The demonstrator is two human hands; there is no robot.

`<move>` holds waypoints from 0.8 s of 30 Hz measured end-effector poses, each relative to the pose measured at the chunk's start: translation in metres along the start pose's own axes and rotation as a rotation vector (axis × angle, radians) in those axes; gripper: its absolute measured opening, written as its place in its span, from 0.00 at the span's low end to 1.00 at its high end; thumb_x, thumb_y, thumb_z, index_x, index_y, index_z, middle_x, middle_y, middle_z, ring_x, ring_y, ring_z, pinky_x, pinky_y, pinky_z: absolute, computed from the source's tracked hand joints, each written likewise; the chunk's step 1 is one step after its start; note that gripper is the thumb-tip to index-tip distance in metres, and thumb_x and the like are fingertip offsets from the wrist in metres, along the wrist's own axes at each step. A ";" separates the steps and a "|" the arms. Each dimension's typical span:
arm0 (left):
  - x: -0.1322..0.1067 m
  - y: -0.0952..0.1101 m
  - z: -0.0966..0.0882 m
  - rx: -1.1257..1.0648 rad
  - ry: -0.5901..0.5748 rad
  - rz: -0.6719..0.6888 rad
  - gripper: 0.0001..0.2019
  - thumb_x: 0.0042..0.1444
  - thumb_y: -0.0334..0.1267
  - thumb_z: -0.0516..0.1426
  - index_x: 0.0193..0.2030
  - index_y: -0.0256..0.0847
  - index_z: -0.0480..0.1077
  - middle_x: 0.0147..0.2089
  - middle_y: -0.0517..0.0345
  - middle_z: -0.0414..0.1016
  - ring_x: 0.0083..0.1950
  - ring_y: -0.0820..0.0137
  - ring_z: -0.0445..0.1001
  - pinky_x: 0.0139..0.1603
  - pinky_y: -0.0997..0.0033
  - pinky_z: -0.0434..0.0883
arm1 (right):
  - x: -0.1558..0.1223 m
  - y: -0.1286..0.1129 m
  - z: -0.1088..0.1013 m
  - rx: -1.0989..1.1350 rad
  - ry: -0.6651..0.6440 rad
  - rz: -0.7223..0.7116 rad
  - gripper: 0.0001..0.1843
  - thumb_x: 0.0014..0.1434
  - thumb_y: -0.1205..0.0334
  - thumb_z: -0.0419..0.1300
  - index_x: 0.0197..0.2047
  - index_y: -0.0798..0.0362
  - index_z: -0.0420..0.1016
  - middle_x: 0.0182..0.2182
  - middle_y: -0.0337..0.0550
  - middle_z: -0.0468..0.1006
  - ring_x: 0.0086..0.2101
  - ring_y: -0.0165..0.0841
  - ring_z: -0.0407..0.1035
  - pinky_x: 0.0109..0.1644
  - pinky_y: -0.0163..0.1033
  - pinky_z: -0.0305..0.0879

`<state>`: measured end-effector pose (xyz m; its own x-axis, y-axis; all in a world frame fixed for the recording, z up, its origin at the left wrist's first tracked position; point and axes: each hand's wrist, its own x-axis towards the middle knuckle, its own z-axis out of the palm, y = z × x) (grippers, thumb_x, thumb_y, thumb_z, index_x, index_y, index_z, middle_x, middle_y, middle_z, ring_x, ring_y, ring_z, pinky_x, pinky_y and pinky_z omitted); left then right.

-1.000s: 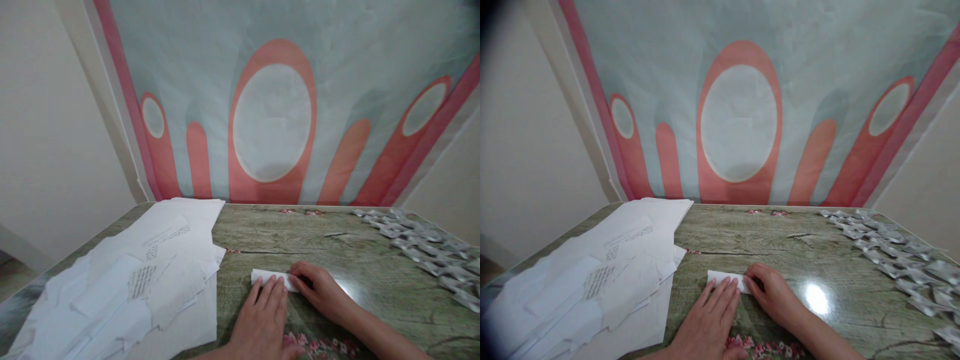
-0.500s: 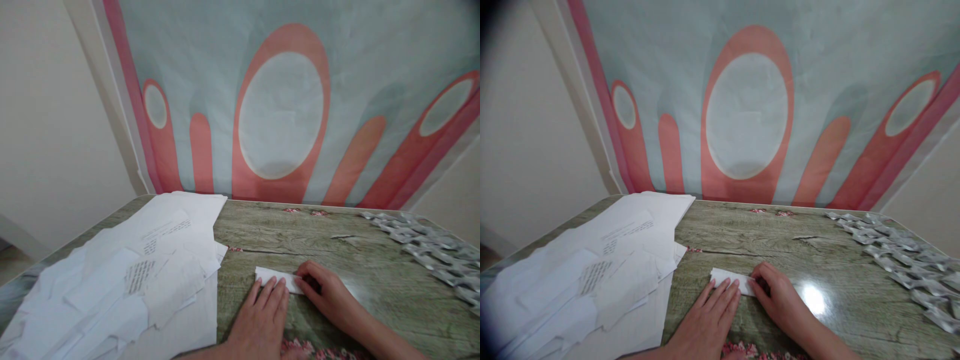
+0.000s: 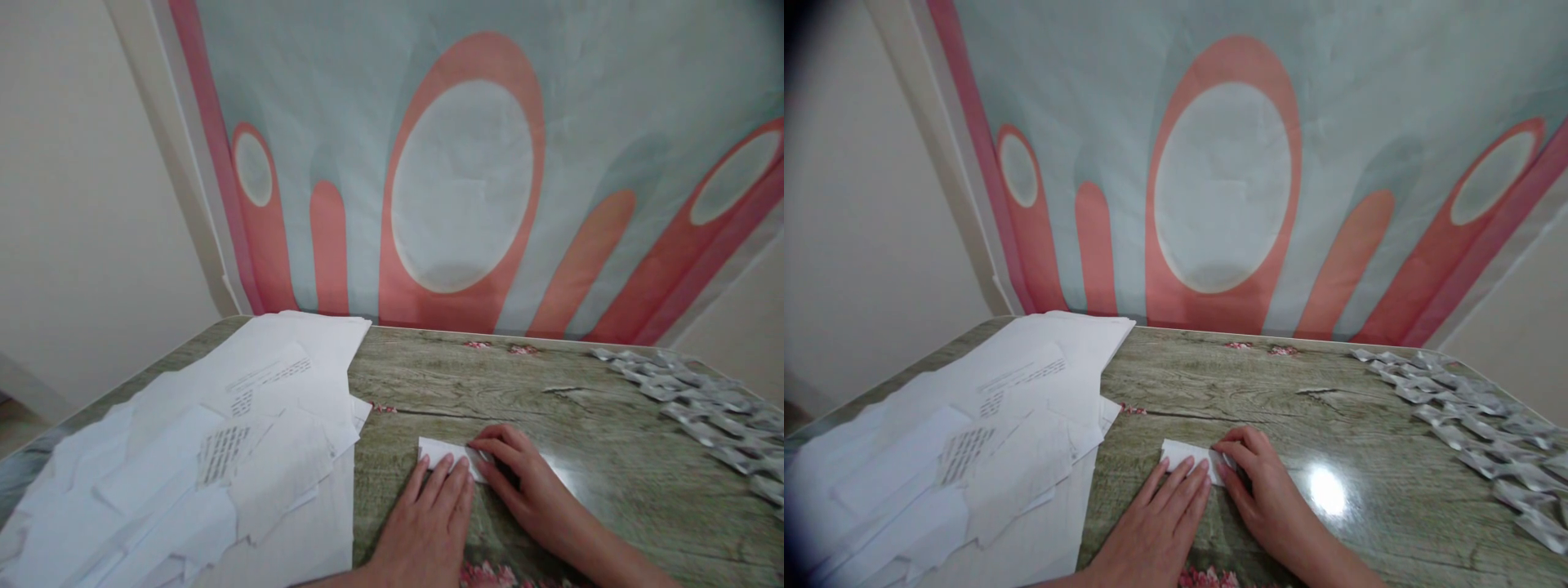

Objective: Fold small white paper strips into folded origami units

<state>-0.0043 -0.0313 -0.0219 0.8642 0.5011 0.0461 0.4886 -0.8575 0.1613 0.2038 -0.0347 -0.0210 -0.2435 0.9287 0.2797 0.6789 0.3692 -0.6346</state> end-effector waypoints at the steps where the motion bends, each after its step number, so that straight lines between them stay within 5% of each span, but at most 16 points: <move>1: 0.000 0.000 0.001 0.006 0.005 0.002 0.30 0.63 0.49 0.40 0.66 0.32 0.44 0.68 0.47 0.41 0.68 0.56 0.41 0.65 0.50 0.46 | 0.001 0.000 0.000 -0.010 0.001 0.004 0.12 0.62 0.61 0.50 0.46 0.50 0.70 0.42 0.49 0.68 0.44 0.40 0.63 0.50 0.48 0.61; 14: 0.003 -0.001 0.003 0.016 -0.059 -0.024 0.27 0.65 0.42 0.38 0.67 0.33 0.38 0.69 0.48 0.37 0.69 0.59 0.37 0.66 0.51 0.48 | 0.013 -0.001 0.007 0.060 -0.034 0.005 0.08 0.61 0.64 0.51 0.41 0.51 0.70 0.40 0.47 0.69 0.43 0.39 0.63 0.48 0.47 0.61; 24: 0.002 0.000 -0.003 -0.026 -0.062 -0.024 0.31 0.63 0.49 0.39 0.67 0.31 0.42 0.68 0.45 0.38 0.68 0.56 0.38 0.66 0.50 0.45 | 0.011 -0.001 0.005 0.046 -0.056 0.002 0.07 0.61 0.65 0.52 0.42 0.50 0.68 0.40 0.46 0.69 0.43 0.38 0.62 0.48 0.45 0.60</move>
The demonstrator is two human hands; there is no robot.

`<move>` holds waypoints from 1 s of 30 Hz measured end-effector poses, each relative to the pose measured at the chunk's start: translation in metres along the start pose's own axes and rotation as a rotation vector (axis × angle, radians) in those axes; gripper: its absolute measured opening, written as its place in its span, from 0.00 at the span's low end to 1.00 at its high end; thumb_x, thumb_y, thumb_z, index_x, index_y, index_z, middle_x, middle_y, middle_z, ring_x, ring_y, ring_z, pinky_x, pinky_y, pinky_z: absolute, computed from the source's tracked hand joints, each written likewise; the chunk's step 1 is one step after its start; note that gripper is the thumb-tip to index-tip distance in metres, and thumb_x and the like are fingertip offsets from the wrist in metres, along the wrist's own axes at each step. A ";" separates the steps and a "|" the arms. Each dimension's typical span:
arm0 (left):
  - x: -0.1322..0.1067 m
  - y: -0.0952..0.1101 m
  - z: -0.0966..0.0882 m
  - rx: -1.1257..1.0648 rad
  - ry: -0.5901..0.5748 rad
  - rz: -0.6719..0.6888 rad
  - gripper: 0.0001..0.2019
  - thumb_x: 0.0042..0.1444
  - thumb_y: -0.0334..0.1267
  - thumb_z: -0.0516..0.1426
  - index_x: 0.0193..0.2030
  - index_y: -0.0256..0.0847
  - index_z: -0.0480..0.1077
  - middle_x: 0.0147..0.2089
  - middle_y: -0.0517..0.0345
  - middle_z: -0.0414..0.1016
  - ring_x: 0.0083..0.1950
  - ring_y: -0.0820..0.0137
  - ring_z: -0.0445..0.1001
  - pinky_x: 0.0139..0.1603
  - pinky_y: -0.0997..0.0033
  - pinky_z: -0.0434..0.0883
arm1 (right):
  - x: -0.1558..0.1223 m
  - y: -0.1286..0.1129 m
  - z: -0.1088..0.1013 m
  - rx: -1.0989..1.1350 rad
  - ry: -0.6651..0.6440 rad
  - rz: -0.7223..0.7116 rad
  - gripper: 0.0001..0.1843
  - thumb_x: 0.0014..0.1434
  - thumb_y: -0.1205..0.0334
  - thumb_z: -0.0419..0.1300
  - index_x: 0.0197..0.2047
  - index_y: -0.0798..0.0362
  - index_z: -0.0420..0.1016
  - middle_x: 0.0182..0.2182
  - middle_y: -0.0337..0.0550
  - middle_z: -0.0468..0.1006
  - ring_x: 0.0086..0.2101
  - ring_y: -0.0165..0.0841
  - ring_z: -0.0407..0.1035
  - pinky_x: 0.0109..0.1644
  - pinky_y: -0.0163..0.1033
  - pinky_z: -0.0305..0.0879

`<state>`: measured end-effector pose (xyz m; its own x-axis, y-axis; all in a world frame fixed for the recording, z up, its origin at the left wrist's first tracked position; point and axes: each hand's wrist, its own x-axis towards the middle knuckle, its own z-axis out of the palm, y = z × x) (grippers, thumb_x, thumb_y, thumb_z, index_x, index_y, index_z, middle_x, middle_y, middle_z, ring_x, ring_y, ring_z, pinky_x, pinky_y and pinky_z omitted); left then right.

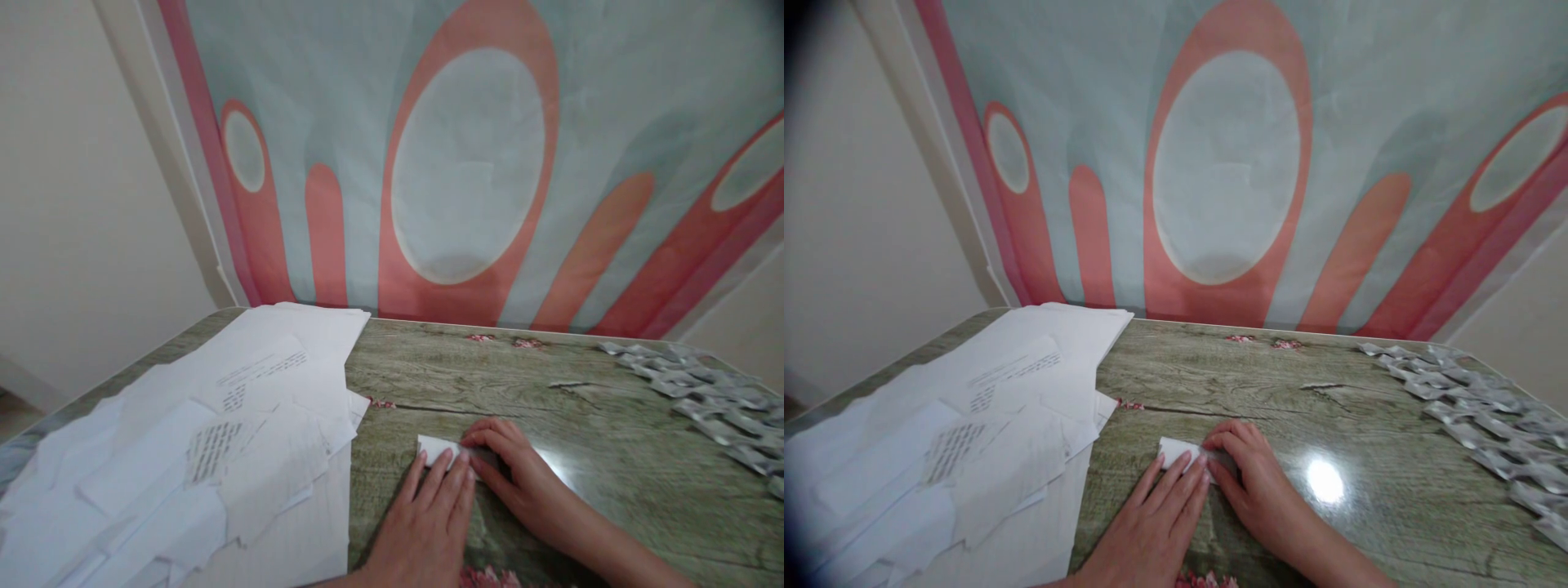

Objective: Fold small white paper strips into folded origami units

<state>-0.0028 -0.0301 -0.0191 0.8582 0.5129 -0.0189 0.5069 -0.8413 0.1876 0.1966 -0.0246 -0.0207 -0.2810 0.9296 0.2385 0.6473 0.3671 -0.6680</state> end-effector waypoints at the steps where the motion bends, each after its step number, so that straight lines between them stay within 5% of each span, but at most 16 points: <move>1: 0.000 -0.001 0.000 0.007 0.008 0.007 0.31 0.63 0.50 0.39 0.67 0.30 0.42 0.68 0.45 0.38 0.68 0.56 0.39 0.66 0.50 0.45 | 0.000 -0.001 0.000 -0.010 -0.001 -0.001 0.07 0.61 0.65 0.52 0.42 0.50 0.68 0.40 0.46 0.69 0.44 0.38 0.62 0.49 0.45 0.60; 8: -0.001 -0.007 0.001 0.031 0.027 0.037 0.30 0.63 0.47 0.40 0.67 0.31 0.42 0.69 0.46 0.39 0.69 0.57 0.39 0.66 0.50 0.43 | 0.000 -0.004 0.000 -0.019 0.010 0.009 0.07 0.60 0.65 0.53 0.42 0.49 0.69 0.41 0.45 0.69 0.43 0.37 0.63 0.48 0.44 0.60; 14: -0.001 -0.009 -0.002 -0.004 0.026 0.001 0.37 0.60 0.58 0.40 0.67 0.32 0.42 0.69 0.46 0.40 0.68 0.56 0.40 0.66 0.53 0.44 | -0.003 -0.001 -0.001 0.021 0.052 0.029 0.08 0.60 0.63 0.53 0.43 0.51 0.68 0.42 0.47 0.67 0.44 0.38 0.63 0.49 0.44 0.62; 30: 0.000 -0.007 -0.015 -0.135 0.012 -0.054 0.35 0.59 0.54 0.48 0.66 0.36 0.44 0.69 0.49 0.40 0.68 0.59 0.40 0.67 0.55 0.42 | -0.005 0.001 -0.002 0.026 0.044 0.026 0.05 0.60 0.64 0.54 0.41 0.52 0.66 0.40 0.45 0.66 0.43 0.36 0.63 0.48 0.42 0.61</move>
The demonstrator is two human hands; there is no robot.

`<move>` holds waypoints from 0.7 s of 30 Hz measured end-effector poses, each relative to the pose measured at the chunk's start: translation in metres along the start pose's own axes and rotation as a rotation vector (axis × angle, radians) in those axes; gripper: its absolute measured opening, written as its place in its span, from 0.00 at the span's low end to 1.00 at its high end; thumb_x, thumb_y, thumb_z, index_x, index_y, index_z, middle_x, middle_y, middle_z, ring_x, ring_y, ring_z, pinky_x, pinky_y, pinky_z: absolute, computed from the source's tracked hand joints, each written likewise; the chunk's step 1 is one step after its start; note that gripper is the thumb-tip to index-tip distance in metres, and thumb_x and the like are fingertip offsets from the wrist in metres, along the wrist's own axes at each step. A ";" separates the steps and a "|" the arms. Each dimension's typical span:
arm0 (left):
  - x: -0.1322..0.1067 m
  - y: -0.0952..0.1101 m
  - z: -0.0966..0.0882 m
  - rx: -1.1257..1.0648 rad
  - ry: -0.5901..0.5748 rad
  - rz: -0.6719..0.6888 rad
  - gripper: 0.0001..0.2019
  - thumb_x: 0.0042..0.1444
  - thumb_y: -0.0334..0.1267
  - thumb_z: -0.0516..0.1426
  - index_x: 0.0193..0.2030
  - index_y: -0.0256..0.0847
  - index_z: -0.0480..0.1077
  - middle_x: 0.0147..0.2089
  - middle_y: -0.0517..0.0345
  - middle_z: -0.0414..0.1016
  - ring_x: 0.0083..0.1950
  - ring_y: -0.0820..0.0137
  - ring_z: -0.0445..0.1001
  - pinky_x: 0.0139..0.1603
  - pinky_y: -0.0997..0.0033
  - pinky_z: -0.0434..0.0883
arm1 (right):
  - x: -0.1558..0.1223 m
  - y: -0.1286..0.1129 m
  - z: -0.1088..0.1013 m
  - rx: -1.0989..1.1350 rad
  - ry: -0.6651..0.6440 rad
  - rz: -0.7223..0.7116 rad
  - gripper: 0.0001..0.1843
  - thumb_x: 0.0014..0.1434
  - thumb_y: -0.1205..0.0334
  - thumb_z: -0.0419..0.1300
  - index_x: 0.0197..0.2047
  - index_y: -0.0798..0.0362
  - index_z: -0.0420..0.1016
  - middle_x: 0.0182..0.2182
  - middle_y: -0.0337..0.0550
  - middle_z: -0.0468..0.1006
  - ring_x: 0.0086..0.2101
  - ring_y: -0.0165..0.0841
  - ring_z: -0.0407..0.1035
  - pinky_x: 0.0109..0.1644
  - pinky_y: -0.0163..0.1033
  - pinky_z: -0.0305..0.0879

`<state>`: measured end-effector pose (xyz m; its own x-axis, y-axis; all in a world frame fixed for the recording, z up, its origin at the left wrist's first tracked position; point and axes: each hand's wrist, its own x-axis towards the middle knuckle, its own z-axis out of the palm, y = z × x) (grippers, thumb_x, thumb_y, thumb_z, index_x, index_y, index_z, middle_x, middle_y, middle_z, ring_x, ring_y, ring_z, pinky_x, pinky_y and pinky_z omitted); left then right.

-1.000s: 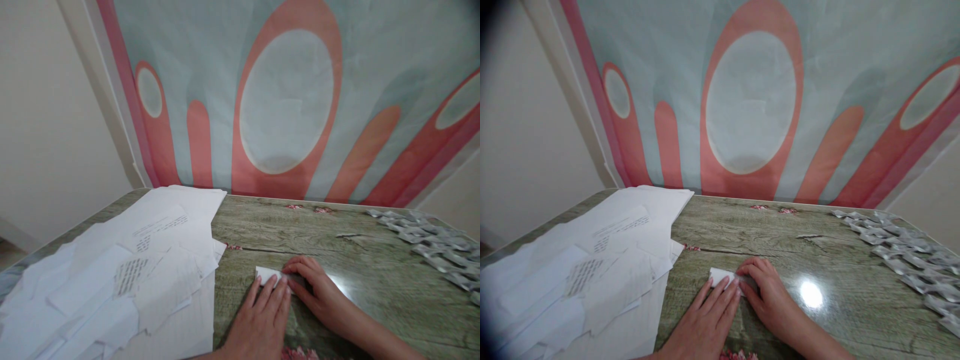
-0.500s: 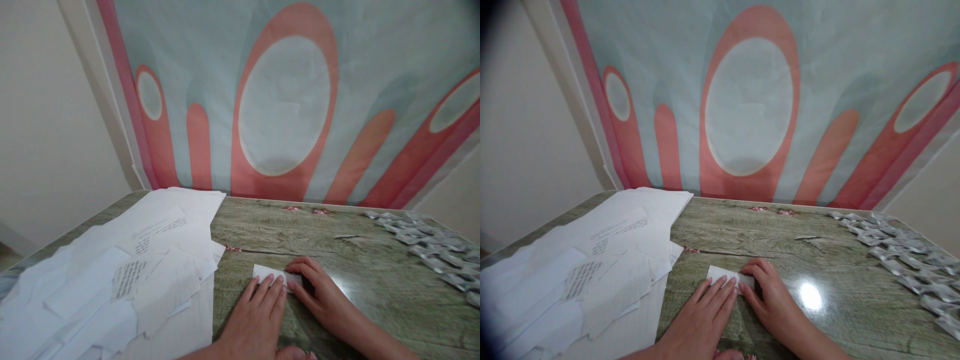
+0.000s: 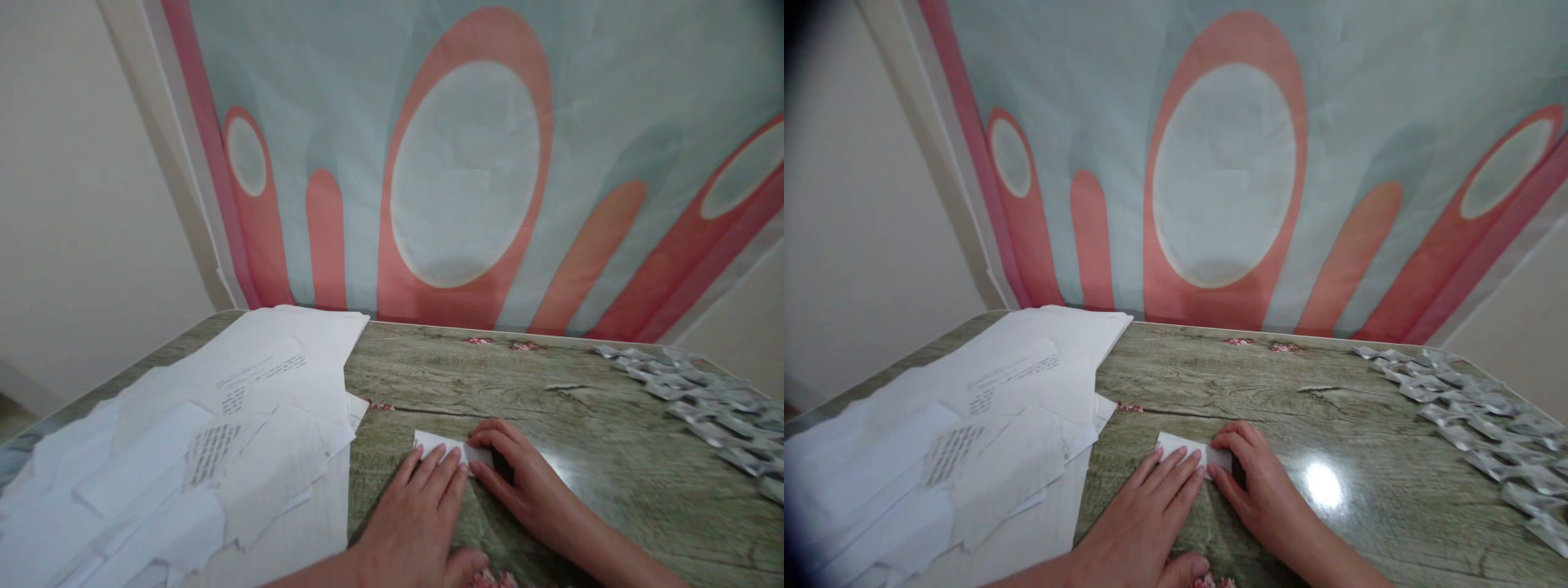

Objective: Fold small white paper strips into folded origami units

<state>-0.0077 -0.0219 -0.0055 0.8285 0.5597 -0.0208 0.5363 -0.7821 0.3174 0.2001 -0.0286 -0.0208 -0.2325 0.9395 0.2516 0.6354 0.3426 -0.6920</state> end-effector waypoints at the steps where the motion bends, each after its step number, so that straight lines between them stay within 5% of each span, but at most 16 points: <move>1: 0.000 0.000 0.000 -0.009 0.002 -0.004 0.35 0.59 0.54 0.48 0.66 0.36 0.44 0.69 0.49 0.41 0.68 0.59 0.40 0.67 0.55 0.42 | 0.000 0.000 0.000 -0.002 0.000 -0.002 0.05 0.60 0.64 0.54 0.41 0.52 0.66 0.40 0.45 0.66 0.43 0.36 0.63 0.49 0.42 0.61; 8: 0.001 0.003 -0.004 -0.125 0.067 -0.036 0.32 0.57 0.48 0.52 0.65 0.38 0.49 0.68 0.49 0.47 0.68 0.58 0.43 0.66 0.53 0.43 | 0.002 -0.003 -0.002 -0.029 -0.022 -0.006 0.07 0.58 0.62 0.56 0.41 0.52 0.66 0.40 0.46 0.66 0.42 0.37 0.63 0.48 0.42 0.62; 14: 0.009 -0.013 -0.015 -0.252 0.444 -0.364 0.28 0.47 0.34 0.60 0.56 0.38 0.57 0.55 0.48 0.60 0.59 0.61 0.57 0.59 0.59 0.57 | 0.000 -0.002 -0.001 -0.018 -0.015 0.018 0.09 0.57 0.64 0.56 0.43 0.52 0.65 0.41 0.46 0.66 0.42 0.37 0.63 0.47 0.41 0.62; 18: 0.014 -0.026 -0.017 -0.261 0.442 -0.380 0.22 0.40 0.37 0.65 0.42 0.39 0.64 0.44 0.54 0.65 0.49 0.61 0.62 0.53 0.59 0.60 | -0.001 -0.001 -0.002 0.030 -0.011 0.031 0.07 0.58 0.63 0.55 0.41 0.52 0.66 0.40 0.45 0.67 0.41 0.36 0.64 0.45 0.40 0.62; 21: 0.017 -0.031 -0.017 -0.255 0.430 -0.350 0.11 0.45 0.35 0.63 0.33 0.40 0.65 0.40 0.57 0.66 0.44 0.63 0.63 0.46 0.63 0.61 | -0.001 -0.002 -0.004 0.070 -0.038 0.023 0.06 0.61 0.60 0.53 0.36 0.52 0.69 0.40 0.45 0.68 0.41 0.35 0.64 0.45 0.39 0.62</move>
<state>-0.0133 0.0165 0.0002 0.4425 0.8735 0.2030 0.6652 -0.4715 0.5789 0.2019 -0.0303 -0.0165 -0.2476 0.9458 0.2103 0.5884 0.3192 -0.7429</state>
